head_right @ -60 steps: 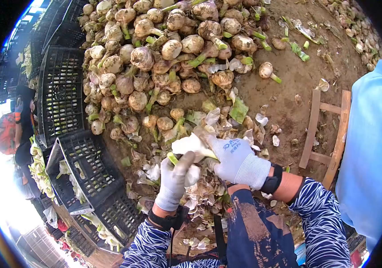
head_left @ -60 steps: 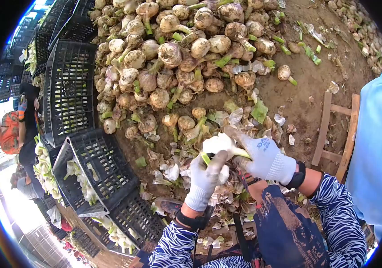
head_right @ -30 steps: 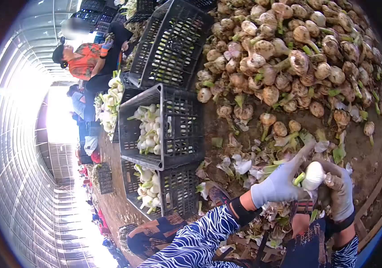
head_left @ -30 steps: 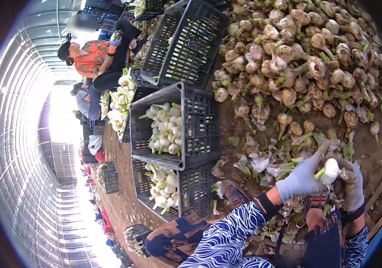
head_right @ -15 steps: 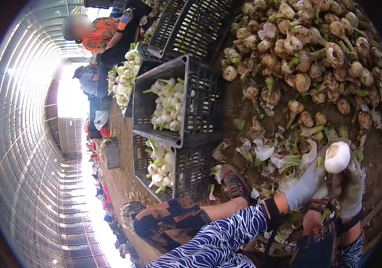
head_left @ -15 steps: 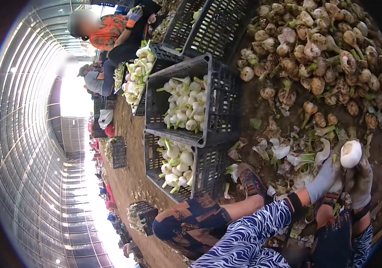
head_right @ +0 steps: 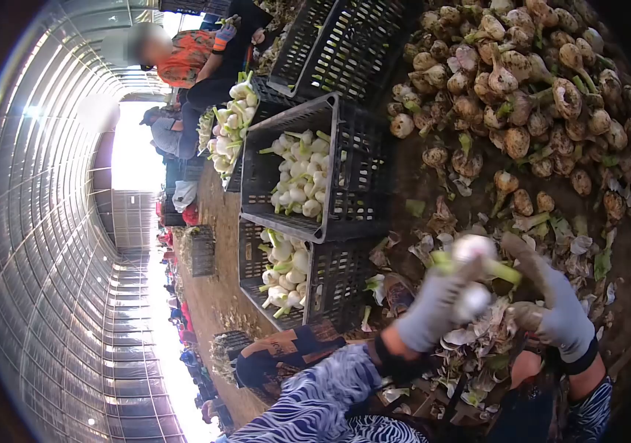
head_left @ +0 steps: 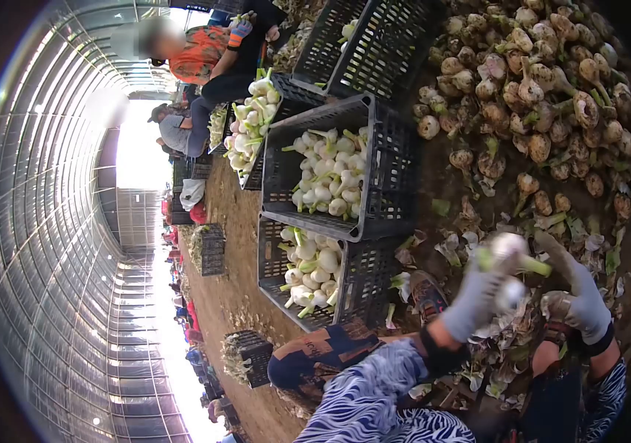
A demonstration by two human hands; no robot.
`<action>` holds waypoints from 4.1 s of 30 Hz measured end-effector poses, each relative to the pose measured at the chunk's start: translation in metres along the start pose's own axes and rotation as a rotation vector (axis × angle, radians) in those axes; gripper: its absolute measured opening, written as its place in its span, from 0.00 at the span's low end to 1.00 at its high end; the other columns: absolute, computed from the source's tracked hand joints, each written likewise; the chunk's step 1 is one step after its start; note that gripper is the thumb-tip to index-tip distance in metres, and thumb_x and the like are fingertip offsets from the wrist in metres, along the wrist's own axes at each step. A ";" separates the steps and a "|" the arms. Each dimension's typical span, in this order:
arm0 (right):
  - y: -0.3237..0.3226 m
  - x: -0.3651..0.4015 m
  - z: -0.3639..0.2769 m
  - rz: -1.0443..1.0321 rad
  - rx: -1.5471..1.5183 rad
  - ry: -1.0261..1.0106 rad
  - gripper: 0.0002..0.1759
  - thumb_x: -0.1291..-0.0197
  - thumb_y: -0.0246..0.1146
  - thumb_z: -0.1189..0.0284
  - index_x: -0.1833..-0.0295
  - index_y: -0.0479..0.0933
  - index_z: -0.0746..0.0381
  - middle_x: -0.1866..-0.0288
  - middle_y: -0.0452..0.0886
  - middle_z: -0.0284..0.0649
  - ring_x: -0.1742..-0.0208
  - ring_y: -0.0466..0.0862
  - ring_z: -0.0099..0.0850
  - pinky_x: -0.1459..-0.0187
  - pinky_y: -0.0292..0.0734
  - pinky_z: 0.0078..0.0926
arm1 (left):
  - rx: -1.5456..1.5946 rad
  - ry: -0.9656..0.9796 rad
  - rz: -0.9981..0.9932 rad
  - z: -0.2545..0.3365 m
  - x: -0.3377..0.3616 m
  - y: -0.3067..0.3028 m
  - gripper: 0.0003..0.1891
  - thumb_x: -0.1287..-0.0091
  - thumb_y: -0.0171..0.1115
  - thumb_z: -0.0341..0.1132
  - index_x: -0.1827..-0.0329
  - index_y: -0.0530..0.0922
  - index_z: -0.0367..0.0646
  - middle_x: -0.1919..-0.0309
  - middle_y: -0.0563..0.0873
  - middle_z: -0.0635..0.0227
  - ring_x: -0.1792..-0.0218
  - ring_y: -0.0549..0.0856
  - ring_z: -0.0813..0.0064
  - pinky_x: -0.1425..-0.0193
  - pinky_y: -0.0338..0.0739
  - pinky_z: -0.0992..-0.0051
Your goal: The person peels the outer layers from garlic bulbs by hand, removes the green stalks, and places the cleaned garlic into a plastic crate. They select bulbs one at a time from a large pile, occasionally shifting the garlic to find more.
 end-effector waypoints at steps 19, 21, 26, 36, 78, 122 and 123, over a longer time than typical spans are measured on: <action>-0.055 0.041 0.049 0.566 -0.148 0.044 0.26 0.41 0.55 0.78 0.35 0.69 0.69 0.40 0.78 0.42 0.40 0.74 0.27 0.37 0.67 0.25 | -0.325 0.451 0.630 0.260 -0.036 -0.280 0.21 0.32 0.58 0.53 0.48 0.77 0.45 0.62 0.84 0.65 0.59 0.84 0.66 0.56 0.81 0.69; -0.063 0.047 0.048 0.597 -0.108 0.099 0.24 0.38 0.56 0.78 0.35 0.69 0.70 0.41 0.78 0.41 0.40 0.75 0.26 0.37 0.66 0.24 | -0.512 0.622 0.648 0.267 -0.083 -0.262 0.19 0.33 0.63 0.44 0.45 0.76 0.42 0.57 0.84 0.62 0.57 0.83 0.67 0.50 0.80 0.70; -0.087 0.059 0.074 0.766 -0.145 0.062 0.23 0.37 0.57 0.74 0.36 0.70 0.67 0.45 0.80 0.42 0.56 0.83 0.33 0.53 0.77 0.31 | -1.002 0.992 0.480 0.169 -0.130 -0.063 0.11 0.33 0.61 0.29 0.48 0.78 0.41 0.59 0.84 0.66 0.59 0.82 0.71 0.50 0.78 0.72; -0.134 0.044 0.111 0.989 0.998 0.476 0.34 0.41 0.57 0.52 0.33 0.67 0.59 0.32 0.66 0.54 0.32 0.67 0.53 0.35 0.63 0.52 | -1.902 0.279 -0.019 -0.022 -0.188 0.020 0.36 0.49 0.66 0.37 0.31 0.69 0.54 0.31 0.65 0.43 0.37 0.74 0.46 0.38 0.74 0.58; -0.089 0.055 0.052 0.313 -0.444 0.014 0.23 0.38 0.63 0.76 0.37 0.73 0.66 0.46 0.81 0.35 0.50 0.80 0.21 0.49 0.77 0.21 | -0.141 0.057 -0.254 -0.052 -0.048 0.101 0.30 0.37 0.68 0.30 0.33 0.66 0.38 0.54 0.82 0.63 0.64 0.82 0.79 0.69 0.77 0.85; 0.251 0.162 -0.125 0.745 0.755 -0.780 0.08 0.35 0.62 0.73 0.55 0.78 0.66 0.63 0.81 0.29 0.63 0.80 0.22 0.58 0.77 0.25 | -0.033 1.089 0.048 0.062 0.294 0.026 0.19 0.28 0.52 0.41 0.42 0.66 0.36 0.57 0.78 0.57 0.58 0.81 0.67 0.56 0.81 0.72; 0.256 0.159 -0.121 0.625 0.476 -0.717 0.07 0.35 0.62 0.74 0.55 0.78 0.66 0.63 0.81 0.29 0.63 0.80 0.22 0.59 0.77 0.24 | 0.267 0.681 -0.139 0.062 0.296 0.012 0.20 0.27 0.50 0.47 0.46 0.70 0.37 0.63 0.81 0.60 0.61 0.83 0.68 0.59 0.82 0.74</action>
Point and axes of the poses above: each hand's wrist, its own x-axis away from the middle knuckle, its own y-axis out of the palm, z = x × y, the point moved 2 cm from there along -x, towards the middle knuckle
